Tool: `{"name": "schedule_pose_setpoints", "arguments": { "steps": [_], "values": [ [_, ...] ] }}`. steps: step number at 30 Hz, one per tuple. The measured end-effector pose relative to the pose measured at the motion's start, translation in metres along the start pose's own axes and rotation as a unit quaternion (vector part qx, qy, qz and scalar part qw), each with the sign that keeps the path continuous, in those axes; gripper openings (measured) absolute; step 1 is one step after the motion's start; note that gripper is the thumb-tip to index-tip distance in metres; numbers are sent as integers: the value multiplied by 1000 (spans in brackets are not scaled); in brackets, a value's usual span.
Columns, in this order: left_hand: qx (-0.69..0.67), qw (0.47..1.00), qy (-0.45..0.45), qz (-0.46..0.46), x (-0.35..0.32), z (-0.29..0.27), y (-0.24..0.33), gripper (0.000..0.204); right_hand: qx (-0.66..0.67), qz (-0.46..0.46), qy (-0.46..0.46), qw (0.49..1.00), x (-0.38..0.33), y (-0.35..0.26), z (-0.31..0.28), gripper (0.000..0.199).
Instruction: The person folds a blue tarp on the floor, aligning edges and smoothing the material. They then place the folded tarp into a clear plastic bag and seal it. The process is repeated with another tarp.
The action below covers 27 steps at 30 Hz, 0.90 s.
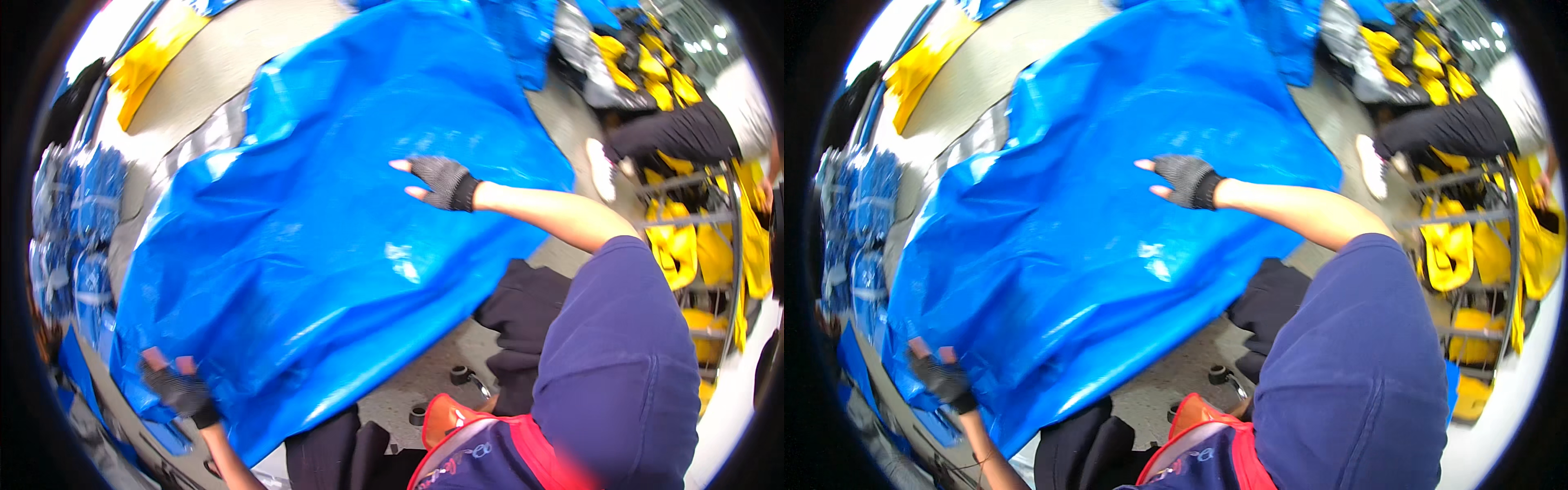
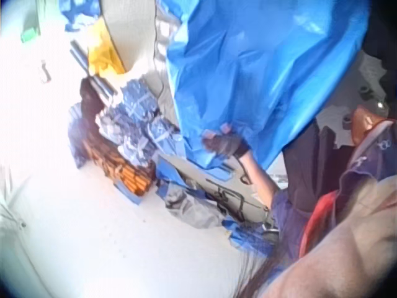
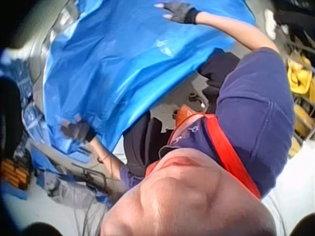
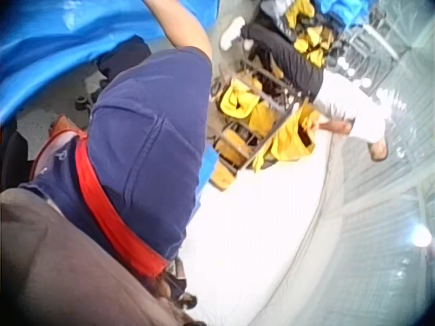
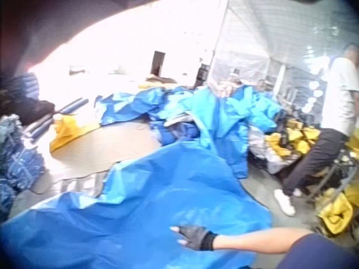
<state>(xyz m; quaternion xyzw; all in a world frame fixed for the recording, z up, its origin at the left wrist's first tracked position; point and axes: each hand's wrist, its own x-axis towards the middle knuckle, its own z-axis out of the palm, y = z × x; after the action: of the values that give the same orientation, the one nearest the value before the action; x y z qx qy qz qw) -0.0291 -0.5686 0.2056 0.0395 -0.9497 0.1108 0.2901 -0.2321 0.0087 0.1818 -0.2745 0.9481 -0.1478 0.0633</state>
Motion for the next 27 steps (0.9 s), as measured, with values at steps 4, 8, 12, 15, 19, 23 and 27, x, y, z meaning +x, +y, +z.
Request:
{"name": "schedule_pose_setpoints", "arguments": {
  "steps": [4, 8, 12, 15, 19, 23, 27],
  "values": [
    [-198, 805, -508, 236, -67, -23, 174, 84, -70, 277, -56, 957, -200, 152, -20, 59],
    [-221, 697, -646, 222, -121, -40, 199, 94, -9, 588, 68, 806, -341, 265, -18, 62],
    [-227, 671, -630, 318, -104, -90, 237, 124, 57, 660, 73, 746, -364, 327, 6, 68],
    [-136, 670, -546, 484, -95, -102, 273, 114, 68, 607, 124, 782, -365, 390, 28, 75],
    [-141, 616, -658, 410, -162, -48, 280, 66, 40, 529, 231, 816, -371, 484, 31, 87],
    [-80, 668, -563, 480, -178, -53, 300, 26, 222, 597, 207, 743, -353, 488, 33, 95],
    [-155, 790, -483, 344, -139, -69, 325, 42, 353, 495, 148, 780, -329, 457, 14, 68]
  ]
}}
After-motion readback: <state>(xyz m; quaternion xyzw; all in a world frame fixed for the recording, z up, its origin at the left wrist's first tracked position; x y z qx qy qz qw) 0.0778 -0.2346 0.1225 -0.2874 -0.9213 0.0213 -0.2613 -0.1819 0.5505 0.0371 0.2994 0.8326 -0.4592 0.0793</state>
